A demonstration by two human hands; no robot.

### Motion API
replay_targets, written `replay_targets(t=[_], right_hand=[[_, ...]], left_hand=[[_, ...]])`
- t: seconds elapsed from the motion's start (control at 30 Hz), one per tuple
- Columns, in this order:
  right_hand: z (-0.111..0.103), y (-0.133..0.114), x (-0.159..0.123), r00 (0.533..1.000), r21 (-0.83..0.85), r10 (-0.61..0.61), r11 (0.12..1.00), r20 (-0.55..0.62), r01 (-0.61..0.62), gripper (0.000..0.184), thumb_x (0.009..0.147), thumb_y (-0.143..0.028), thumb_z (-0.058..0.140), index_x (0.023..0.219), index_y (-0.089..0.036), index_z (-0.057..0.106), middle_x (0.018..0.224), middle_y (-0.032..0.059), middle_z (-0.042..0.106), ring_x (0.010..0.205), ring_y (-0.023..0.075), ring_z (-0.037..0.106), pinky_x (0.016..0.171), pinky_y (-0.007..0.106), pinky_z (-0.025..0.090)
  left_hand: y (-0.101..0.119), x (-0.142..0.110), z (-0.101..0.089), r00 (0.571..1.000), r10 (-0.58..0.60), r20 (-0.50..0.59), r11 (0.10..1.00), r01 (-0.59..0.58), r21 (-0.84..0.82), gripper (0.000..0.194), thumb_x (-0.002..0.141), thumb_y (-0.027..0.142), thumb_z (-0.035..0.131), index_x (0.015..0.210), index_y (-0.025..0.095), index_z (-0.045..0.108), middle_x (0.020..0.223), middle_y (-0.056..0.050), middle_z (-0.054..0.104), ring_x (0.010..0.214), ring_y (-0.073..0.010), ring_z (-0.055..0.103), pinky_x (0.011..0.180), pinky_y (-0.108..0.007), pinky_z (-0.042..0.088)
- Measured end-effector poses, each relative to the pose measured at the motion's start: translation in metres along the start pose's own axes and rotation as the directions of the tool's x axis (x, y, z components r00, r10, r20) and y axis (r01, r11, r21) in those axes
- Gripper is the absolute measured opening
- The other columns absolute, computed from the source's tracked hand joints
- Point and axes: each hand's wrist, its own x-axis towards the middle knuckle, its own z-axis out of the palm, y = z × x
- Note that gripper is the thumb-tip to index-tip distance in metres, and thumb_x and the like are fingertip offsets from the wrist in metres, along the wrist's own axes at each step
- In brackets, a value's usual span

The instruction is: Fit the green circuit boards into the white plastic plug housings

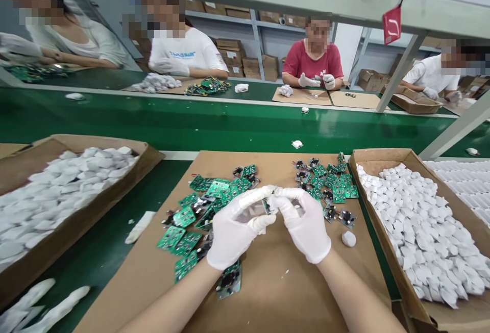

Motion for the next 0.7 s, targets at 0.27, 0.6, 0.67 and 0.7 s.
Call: replay_targets(t=[0.27,0.6,0.67,0.7], right_hand=[[-0.009,0.001,-0.006,0.966,-0.197,-0.246,0.954,-0.084,0.226,0.035,0.099,-0.042,0.049,0.123,-0.025,0.068,0.111,0.0084,0.073,0.068,0.0165,0.066,0.05,0.027,0.053],[-0.003,0.014,-0.002,0.933,-0.27,-0.339,0.893,0.124,0.361,0.049,0.089,-0.031,0.069,0.137,-0.029,0.058,0.124,0.0064,0.07,0.093,0.0228,0.072,0.081,0.034,0.062],[-0.006,0.013,-0.004,0.943,-0.263,-0.307,0.906,0.129,0.331,0.056,0.086,-0.032,0.073,0.139,-0.03,0.055,0.118,0.0062,0.072,0.081,0.0217,0.072,0.074,0.035,0.062],[-0.008,0.013,-0.004,0.94,-0.245,-0.309,0.909,0.142,0.336,0.057,0.085,-0.031,0.074,0.139,-0.031,0.055,0.115,0.0055,0.073,0.08,0.0215,0.071,0.075,0.036,0.062]], left_hand=[[0.006,0.01,0.007,0.993,-0.099,-0.071,0.951,0.074,-0.299,0.03,0.079,0.02,0.077,0.107,0.028,0.075,0.092,-0.002,0.075,0.083,-0.013,0.069,0.078,-0.023,0.058],[0.009,0.003,0.0,0.982,-0.153,0.109,0.971,0.17,-0.166,0.044,0.077,0.044,0.076,0.117,0.026,0.072,0.131,-0.012,0.065,0.11,-0.0261,0.064,0.086,-0.034,0.058],[0.011,0.006,-0.003,0.981,-0.138,0.139,0.983,0.153,-0.104,0.049,0.078,0.054,0.071,0.118,0.025,0.072,0.143,-0.012,0.055,0.124,-0.0298,0.055,0.096,-0.037,0.053],[0.012,0.008,-0.004,0.975,-0.161,0.151,0.981,0.174,-0.08,0.053,0.08,0.059,0.066,0.12,0.024,0.071,0.142,-0.013,0.056,0.124,-0.0303,0.055,0.095,-0.038,0.053]])
